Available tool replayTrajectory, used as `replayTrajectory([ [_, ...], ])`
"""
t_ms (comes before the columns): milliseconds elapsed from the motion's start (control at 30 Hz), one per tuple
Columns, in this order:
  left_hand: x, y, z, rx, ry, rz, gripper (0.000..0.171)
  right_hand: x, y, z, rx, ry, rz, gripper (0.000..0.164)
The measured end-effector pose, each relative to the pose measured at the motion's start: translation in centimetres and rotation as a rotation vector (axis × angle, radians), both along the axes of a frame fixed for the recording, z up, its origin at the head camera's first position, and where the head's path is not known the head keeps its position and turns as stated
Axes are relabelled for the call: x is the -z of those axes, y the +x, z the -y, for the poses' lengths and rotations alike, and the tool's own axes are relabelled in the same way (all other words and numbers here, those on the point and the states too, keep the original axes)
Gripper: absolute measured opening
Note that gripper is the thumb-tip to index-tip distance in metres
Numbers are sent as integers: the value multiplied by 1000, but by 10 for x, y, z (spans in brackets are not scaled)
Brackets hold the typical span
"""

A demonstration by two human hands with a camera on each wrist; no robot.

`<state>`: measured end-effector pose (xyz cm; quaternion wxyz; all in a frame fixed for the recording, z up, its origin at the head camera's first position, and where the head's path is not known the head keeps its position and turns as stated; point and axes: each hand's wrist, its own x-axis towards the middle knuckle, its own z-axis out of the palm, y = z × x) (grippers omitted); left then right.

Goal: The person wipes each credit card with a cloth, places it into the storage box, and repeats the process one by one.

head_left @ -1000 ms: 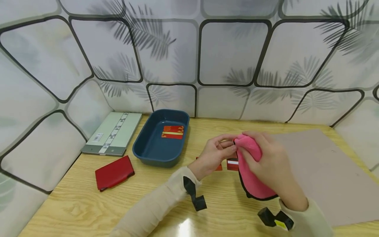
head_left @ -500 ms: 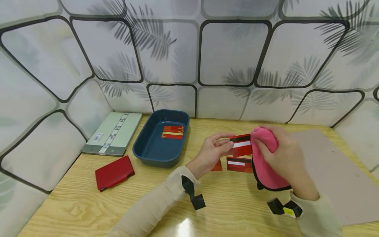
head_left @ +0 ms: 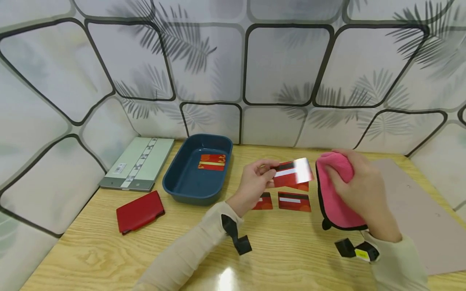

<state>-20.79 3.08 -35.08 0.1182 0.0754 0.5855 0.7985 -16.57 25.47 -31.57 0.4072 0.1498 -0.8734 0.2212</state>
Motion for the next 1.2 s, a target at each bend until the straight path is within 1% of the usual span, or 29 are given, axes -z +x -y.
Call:
replayTrajectory([
  [100,-1,-2,2,-27,-54,9,25,-1,0,-2,9,10,4,37],
  [167,-3,-3,3,-20,-56,37,28,-1,0,-2,11,13,2,37],
  [267,-6,-4,3,3,-47,59,37,-1,0,-2,16,10,-7,36],
  [333,-6,-4,3,24,-39,43,42,-1,0,-2,21,3,-15,36],
  [400,-6,-5,3,42,-39,3,47,-1,0,-2,24,-3,-23,35],
  [533,-6,-5,4,65,8,-65,48,-1,0,-2,23,1,-36,35],
  [600,-6,-5,5,65,25,-78,48,-1,0,-2,22,3,-39,34],
  [667,-6,-5,5,65,19,-92,45,-1,0,-2,24,5,-36,34],
  [800,-3,-6,6,44,-31,-105,35,-2,0,-2,27,13,-29,34],
  [900,0,-6,5,10,-65,-88,22,-2,0,-2,22,15,-25,35],
  [967,2,-6,4,-9,-67,-78,22,-2,0,-2,15,13,-27,36],
  [1033,2,-6,3,-26,-65,-71,28,-1,0,-1,5,8,-33,36],
  [1067,2,-6,3,-33,-62,-69,28,-1,0,0,-1,6,-36,36],
  [1200,2,-5,3,-51,-65,-50,33,-1,0,4,-16,5,-49,36],
])
